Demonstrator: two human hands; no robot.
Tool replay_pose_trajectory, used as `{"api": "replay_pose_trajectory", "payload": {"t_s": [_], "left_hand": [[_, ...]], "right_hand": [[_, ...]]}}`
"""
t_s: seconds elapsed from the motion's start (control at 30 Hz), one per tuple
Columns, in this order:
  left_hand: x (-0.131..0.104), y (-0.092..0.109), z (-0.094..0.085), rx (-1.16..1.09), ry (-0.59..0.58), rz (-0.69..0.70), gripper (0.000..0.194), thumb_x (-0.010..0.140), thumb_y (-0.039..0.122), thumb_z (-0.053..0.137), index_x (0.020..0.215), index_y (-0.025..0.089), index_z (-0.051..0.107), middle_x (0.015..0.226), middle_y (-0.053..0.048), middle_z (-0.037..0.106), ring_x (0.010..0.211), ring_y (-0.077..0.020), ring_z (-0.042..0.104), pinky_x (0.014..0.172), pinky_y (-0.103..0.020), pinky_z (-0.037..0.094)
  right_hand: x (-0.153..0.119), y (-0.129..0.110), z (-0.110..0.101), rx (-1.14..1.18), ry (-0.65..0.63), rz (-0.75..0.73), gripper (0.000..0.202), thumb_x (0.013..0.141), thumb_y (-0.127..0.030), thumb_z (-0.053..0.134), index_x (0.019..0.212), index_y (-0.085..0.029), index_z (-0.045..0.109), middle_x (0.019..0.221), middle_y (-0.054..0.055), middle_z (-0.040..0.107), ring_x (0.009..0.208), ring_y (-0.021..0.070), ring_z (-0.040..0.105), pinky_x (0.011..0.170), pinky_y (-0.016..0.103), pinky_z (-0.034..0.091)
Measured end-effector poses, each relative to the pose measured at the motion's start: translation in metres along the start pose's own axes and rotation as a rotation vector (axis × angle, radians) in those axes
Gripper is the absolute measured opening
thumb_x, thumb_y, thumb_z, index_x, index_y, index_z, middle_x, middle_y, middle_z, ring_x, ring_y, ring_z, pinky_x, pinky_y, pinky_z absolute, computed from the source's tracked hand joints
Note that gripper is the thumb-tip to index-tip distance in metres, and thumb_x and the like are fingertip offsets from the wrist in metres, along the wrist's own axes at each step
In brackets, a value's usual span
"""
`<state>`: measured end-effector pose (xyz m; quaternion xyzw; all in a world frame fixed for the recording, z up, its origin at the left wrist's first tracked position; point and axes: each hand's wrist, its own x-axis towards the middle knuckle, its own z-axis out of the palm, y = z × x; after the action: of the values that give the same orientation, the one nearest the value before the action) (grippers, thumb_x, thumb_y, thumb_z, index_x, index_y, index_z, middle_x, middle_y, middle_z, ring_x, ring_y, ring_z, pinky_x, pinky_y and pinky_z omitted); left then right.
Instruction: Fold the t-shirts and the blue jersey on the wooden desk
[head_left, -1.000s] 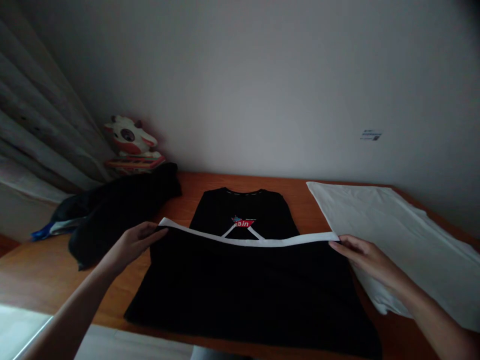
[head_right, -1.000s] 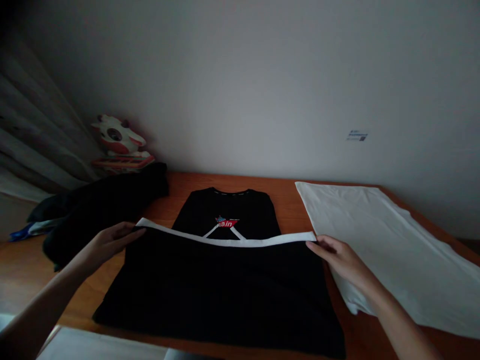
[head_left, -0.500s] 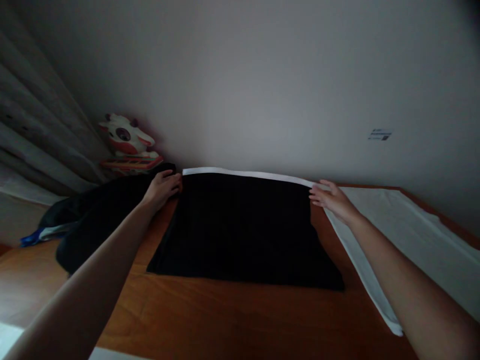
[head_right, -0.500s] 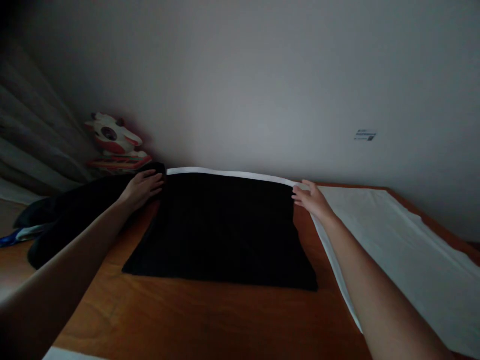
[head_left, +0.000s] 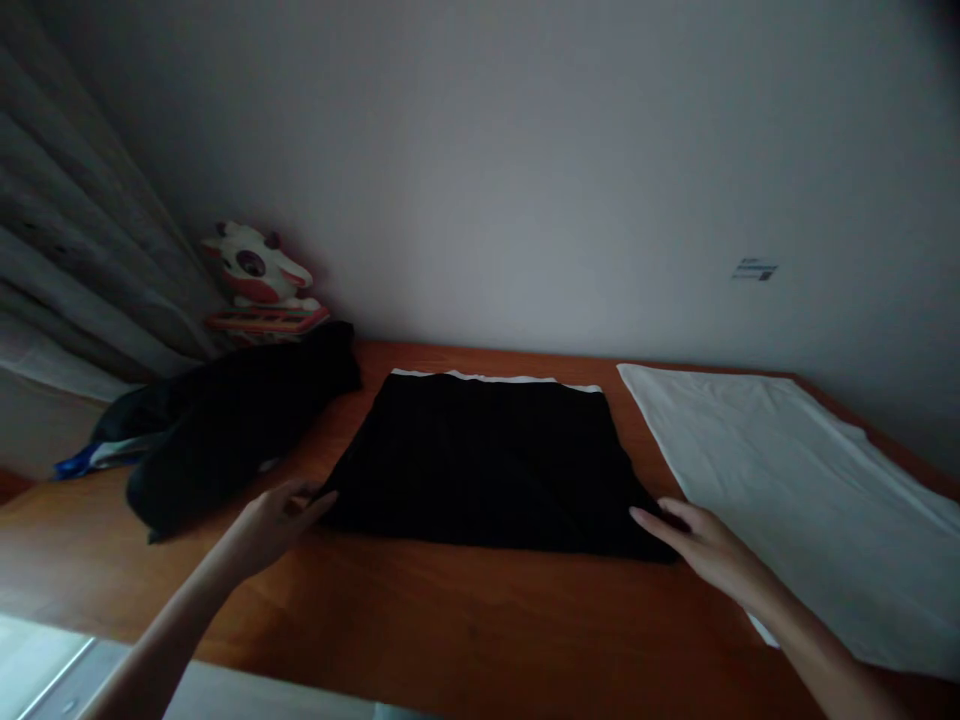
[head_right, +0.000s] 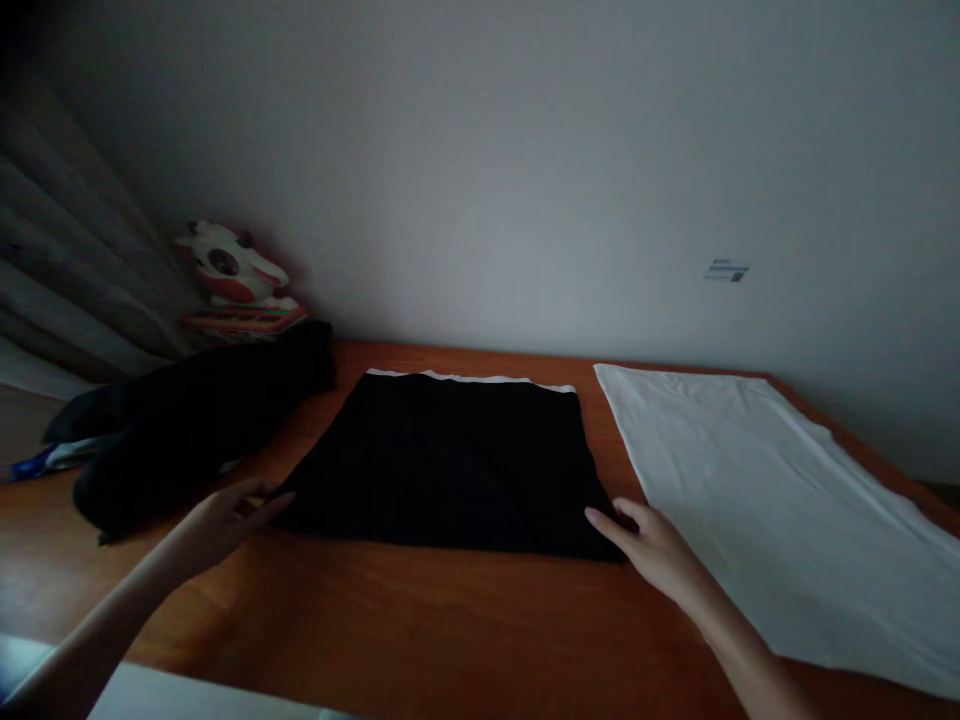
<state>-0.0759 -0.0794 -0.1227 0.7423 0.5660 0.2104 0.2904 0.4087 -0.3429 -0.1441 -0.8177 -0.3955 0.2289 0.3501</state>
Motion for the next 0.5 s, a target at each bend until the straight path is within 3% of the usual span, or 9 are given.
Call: {"api": "replay_pose_trajectory", "payload": {"t_s": [0.13,0.2,0.33,0.5], "left_hand": [[-0.013,0.009,-0.002,-0.383,0.117,-0.033,0.061,0.064,0.08,0.069,0.082,0.023,0.06,0.055,0.008,0.044,0.047,-0.0106,0.041,0.045,-0.023,0.031],[-0.018,0.005,-0.001,-0.464,0.115,-0.077,0.061,0.064,0.08,0.069,0.082,0.023,0.056,0.053,0.01,0.038,0.044,-0.0093,0.038,0.043,-0.022,0.028],[-0.02,-0.007,0.003,-0.3,0.0,-0.122,0.061,0.057,0.078,0.072,0.079,0.023,0.055,0.051,0.007,0.049,0.043,-0.0126,0.047,0.041,-0.024,0.033],[-0.024,-0.015,-0.009,-0.273,0.098,-0.007,0.053,0.06,0.067,0.073,0.083,0.025,0.053,0.057,0.005,0.058,0.049,-0.0166,0.058,0.047,-0.027,0.044]], "right_hand": [[-0.015,-0.007,0.004,0.097,0.182,-0.053,0.052,0.08,-0.076,0.058,0.068,-0.026,0.055,0.06,-0.002,0.053,0.061,0.0185,0.054,0.058,0.027,0.043],[-0.023,-0.002,0.005,0.096,0.202,-0.061,0.055,0.08,-0.079,0.057,0.066,-0.026,0.052,0.057,-0.004,0.047,0.057,0.0167,0.049,0.055,0.027,0.041],[-0.031,0.007,0.004,0.045,0.106,-0.073,0.057,0.074,-0.081,0.06,0.065,-0.026,0.055,0.058,-0.002,0.052,0.059,0.019,0.054,0.058,0.029,0.043],[-0.039,0.01,-0.009,0.037,0.133,-0.069,0.052,0.076,-0.078,0.059,0.082,-0.026,0.064,0.075,0.004,0.071,0.079,0.0265,0.069,0.074,0.033,0.052]]}}
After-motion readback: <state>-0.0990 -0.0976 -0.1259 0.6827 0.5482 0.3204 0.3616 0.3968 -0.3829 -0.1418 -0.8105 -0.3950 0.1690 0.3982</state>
